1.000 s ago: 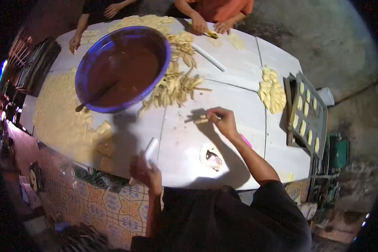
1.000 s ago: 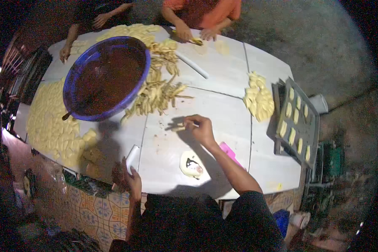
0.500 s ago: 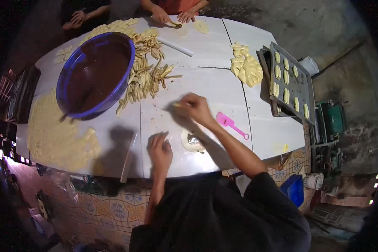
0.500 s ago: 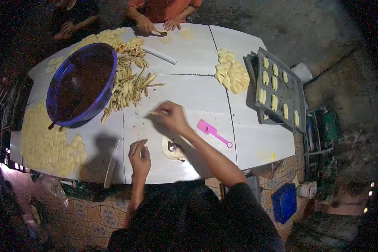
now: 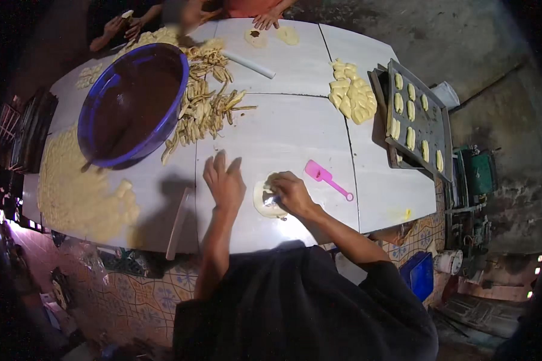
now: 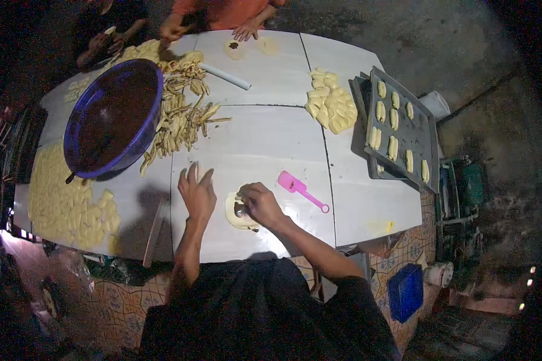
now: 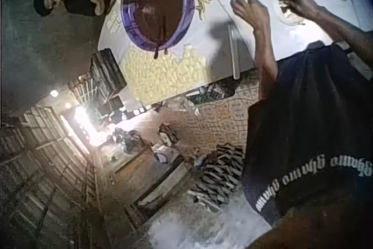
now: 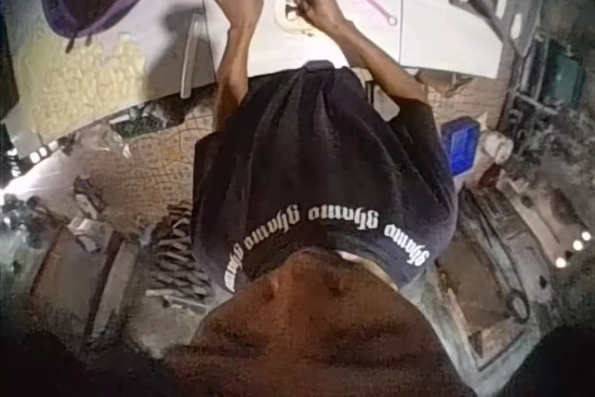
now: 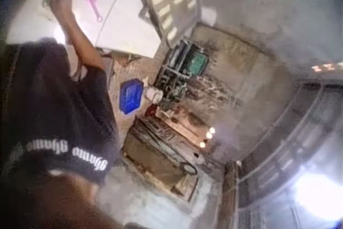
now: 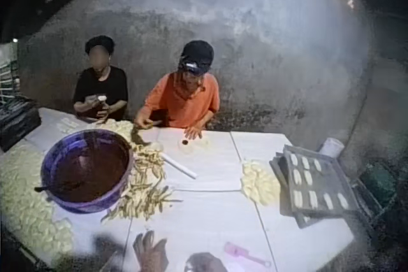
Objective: The person flattens portions of dough, spreads chocolate filling over them using a spatula, adds banana slices, rolls the dough by hand, and arranges the rolled pastries onto a baking tray.
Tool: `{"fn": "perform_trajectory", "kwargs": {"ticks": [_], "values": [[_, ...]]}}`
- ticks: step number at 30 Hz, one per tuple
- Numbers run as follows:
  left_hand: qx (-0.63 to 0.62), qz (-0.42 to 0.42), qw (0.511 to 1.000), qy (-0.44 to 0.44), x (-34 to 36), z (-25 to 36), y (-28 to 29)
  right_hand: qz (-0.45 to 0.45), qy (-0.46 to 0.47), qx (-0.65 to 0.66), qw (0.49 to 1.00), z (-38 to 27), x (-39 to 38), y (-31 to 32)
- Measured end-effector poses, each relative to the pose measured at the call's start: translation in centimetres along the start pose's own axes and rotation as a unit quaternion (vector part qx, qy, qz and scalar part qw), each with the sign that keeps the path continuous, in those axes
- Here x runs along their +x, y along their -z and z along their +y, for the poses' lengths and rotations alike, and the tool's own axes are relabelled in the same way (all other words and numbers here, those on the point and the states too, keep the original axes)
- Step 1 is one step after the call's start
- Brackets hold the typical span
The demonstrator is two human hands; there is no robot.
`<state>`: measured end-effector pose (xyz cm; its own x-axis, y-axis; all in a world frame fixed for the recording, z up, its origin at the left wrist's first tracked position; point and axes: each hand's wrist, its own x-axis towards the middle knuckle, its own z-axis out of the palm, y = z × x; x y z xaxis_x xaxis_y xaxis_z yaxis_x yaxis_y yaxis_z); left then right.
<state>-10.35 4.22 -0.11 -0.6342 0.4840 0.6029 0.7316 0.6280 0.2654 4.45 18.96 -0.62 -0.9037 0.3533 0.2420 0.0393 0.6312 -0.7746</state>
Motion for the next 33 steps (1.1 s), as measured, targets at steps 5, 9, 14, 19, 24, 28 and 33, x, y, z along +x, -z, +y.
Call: {"fn": "perform_trajectory", "kwargs": {"ticks": [5, 9, 14, 19, 24, 28, 33], "values": [[-0.217, -0.162, 0.961, -0.049, -2.7, 2.0, 1.1, -0.076, 0.029, -0.051, 0.995, -0.3, 0.5, 0.8], [-0.226, -0.2, 0.953, -0.038, -3.4, 2.4, 2.2, -0.102, 0.041, -0.006, 0.994, -1.2, 0.3, 0.6], [-0.254, -0.147, 0.956, -0.025, -5.5, 3.4, 5.1, -0.168, -0.017, 0.014, 0.986, -2.5, -2.6, 1.9], [-0.244, -0.182, 0.949, -0.089, -7.3, 2.4, 5.4, -0.093, 0.031, -0.028, 0.995, -1.8, -6.4, 1.2], [-0.268, -0.09, 0.959, 0.02, -5.8, 3.9, 2.9, 0.028, -0.092, 0.049, 0.994, -3.3, -4.6, 1.2], [-0.209, -0.151, 0.966, -0.024, -5.1, 3.5, 2.4, -0.023, -0.078, -0.023, 0.996, -1.4, -3.6, 1.1], [-0.207, -0.195, 0.956, -0.073, -4.6, 4.1, 4.7, -0.022, 0.033, -0.086, 0.995, -1.4, -4.4, 1.2]]}}
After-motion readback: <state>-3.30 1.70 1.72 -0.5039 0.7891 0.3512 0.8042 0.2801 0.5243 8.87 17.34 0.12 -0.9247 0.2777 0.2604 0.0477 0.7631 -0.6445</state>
